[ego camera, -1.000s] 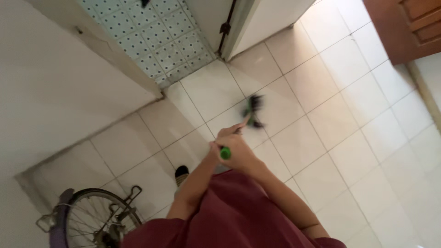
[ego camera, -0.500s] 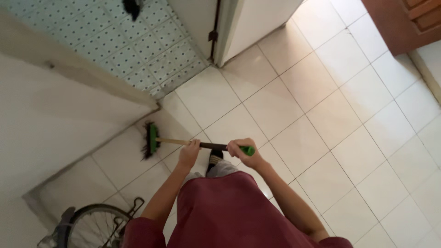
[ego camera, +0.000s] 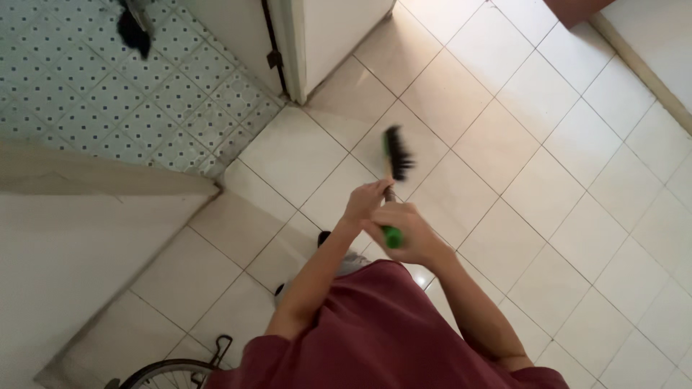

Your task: The person sweeps the tiled floor using a broom, moving debris along the base of the wall and through a doorway.

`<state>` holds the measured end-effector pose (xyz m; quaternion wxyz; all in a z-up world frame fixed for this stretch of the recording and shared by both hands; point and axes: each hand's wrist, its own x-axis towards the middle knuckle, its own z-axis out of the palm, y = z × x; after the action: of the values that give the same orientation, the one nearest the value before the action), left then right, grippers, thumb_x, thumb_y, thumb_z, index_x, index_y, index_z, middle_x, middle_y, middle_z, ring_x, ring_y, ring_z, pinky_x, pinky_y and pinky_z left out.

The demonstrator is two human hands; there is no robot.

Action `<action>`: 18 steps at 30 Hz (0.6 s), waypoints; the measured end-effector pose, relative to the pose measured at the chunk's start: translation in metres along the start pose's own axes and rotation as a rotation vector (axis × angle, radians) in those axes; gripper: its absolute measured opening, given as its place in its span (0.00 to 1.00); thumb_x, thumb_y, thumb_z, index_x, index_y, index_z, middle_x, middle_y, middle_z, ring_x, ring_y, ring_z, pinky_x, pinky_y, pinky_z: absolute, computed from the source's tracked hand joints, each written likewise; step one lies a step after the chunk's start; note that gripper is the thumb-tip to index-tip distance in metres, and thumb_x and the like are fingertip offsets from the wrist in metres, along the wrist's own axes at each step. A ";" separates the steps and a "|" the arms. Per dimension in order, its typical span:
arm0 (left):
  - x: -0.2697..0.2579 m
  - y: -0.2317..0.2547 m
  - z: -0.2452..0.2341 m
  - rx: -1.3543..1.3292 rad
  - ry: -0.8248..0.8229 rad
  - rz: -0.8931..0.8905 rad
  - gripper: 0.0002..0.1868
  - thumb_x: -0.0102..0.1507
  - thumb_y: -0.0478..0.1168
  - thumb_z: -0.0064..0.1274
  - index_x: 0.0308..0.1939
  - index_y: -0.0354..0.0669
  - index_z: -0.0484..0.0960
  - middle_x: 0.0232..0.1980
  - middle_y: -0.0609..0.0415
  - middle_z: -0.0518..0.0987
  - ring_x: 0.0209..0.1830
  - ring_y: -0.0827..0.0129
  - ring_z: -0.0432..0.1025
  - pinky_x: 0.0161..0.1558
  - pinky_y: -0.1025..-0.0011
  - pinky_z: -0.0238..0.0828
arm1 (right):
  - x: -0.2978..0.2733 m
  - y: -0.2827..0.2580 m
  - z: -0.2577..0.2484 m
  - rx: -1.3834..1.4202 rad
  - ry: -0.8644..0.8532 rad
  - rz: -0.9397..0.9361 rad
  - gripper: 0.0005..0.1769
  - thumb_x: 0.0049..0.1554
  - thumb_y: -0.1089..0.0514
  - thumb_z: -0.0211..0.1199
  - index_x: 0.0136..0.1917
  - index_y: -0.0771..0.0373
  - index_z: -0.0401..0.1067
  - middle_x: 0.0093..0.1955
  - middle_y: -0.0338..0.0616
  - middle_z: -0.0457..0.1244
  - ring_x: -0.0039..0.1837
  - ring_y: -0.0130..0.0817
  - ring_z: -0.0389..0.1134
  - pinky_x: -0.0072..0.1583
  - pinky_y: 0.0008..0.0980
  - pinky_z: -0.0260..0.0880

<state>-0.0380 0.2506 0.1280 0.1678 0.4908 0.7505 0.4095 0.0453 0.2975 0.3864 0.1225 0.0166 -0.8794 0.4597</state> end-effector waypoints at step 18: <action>-0.034 -0.161 0.009 0.288 0.013 -0.105 0.22 0.65 0.30 0.46 0.64 0.42 0.72 0.64 0.46 0.78 0.48 0.45 0.77 0.46 0.56 0.77 | 0.033 0.133 -0.004 0.369 -0.079 0.196 0.16 0.65 0.60 0.61 0.35 0.67 0.70 0.31 0.45 0.61 0.32 0.31 0.58 0.36 0.33 0.58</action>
<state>-0.1127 0.1960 -0.0080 0.1123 0.4671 0.8272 0.2915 -0.0043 0.3798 0.2890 0.0377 -0.0288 -0.7820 0.6215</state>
